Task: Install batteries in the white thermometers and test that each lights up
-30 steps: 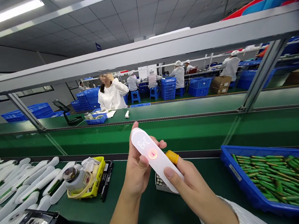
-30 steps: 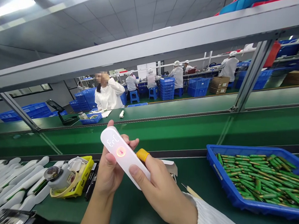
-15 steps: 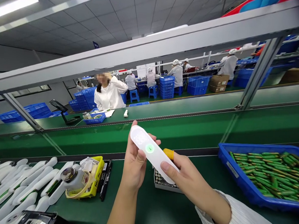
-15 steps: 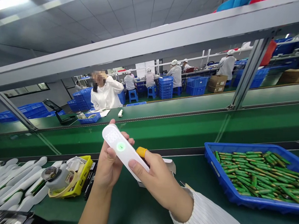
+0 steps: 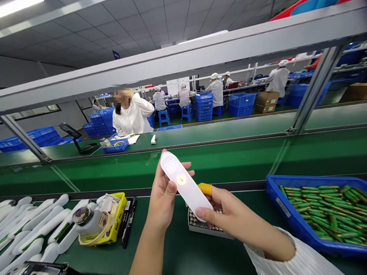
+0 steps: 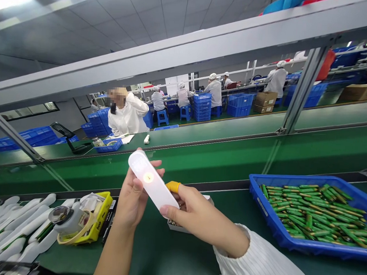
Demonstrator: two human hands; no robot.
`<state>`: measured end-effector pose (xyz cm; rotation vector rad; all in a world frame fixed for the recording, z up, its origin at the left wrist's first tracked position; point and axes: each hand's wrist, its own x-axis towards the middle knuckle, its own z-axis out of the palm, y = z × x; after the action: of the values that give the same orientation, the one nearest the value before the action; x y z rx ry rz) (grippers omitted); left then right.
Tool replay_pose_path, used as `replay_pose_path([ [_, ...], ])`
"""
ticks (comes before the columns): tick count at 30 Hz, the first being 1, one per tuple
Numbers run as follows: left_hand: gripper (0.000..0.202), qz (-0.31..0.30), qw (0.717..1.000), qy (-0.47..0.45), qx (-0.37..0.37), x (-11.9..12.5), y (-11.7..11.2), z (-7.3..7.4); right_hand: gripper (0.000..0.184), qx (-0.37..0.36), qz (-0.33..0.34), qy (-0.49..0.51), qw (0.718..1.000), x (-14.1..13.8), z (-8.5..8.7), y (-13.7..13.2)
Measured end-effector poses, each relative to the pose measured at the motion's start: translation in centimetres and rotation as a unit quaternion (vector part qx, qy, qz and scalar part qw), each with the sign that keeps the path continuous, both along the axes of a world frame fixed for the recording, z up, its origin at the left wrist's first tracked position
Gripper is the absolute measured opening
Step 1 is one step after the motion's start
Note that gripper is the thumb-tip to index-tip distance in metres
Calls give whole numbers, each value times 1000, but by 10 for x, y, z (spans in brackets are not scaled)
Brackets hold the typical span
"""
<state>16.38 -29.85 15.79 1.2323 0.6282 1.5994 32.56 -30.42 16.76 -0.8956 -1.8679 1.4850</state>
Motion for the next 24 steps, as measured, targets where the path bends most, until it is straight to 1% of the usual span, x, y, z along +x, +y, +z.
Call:
replay_pose_path([
  [2,85,-6,999,43,-27,-3,6,-6,41,-72,30,78,994,3,-2,7],
  [3,84,1,996,77,-46,-4,10,-9,43,-96,31,109,989,6,-4,13],
  [4,80,14,990,124,-65,-6,13,-11,45,-105,13,130,986,11,-7,20],
  [5,73,32,979,186,-81,-7,15,-13,47,-95,-33,129,987,17,-10,29],
  [6,62,47,960,259,-91,-7,17,-14,50,-72,-102,106,986,24,-15,39],
  [7,49,55,935,337,-94,-7,17,-15,50,-46,-181,64,980,33,-21,51],
  [8,35,51,905,411,-91,-6,16,-15,49,-17,-265,0,964,44,-29,63],
  [9,25,37,874,476,-86,-5,15,-15,44,-5,-327,-53,943,55,-38,75],
  [10,21,13,845,528,-82,-4,14,-16,38,-3,-375,-99,922,66,-49,87],
  [11,21,-20,818,569,-82,-2,12,-17,30,-4,-413,-142,900,77,-61,97],
  [13,23,-81,771,625,-88,3,10,-21,19,-9,-460,-216,861,94,-84,112],
  [14,23,-98,751,647,-92,6,9,-24,16,-7,-472,-246,846,100,-95,116],
  [15,23,-102,733,666,-93,8,9,-26,13,-5,-476,-267,838,103,-103,119],
  [16,24,-95,717,684,-93,11,9,-29,11,0,-475,-278,835,103,-109,120],
  [18,30,-63,690,716,-90,17,10,-32,7,8,-455,-273,848,100,-116,121],
  [20,37,-45,670,736,-89,23,16,-33,9,15,-418,-240,876,97,-119,125],
  [21,38,-44,662,743,-91,25,20,-34,13,26,-407,-214,888,98,-120,130],
  [22,39,-44,655,749,-90,26,24,-35,12,53,-390,-181,902,100,-121,135],
  [23,38,-44,648,755,-93,27,28,-36,9,72,-383,-188,902,105,-122,141],
  [24,35,-46,643,758,-96,28,32,-37,10,90,-381,-200,898,111,-124,146],
])
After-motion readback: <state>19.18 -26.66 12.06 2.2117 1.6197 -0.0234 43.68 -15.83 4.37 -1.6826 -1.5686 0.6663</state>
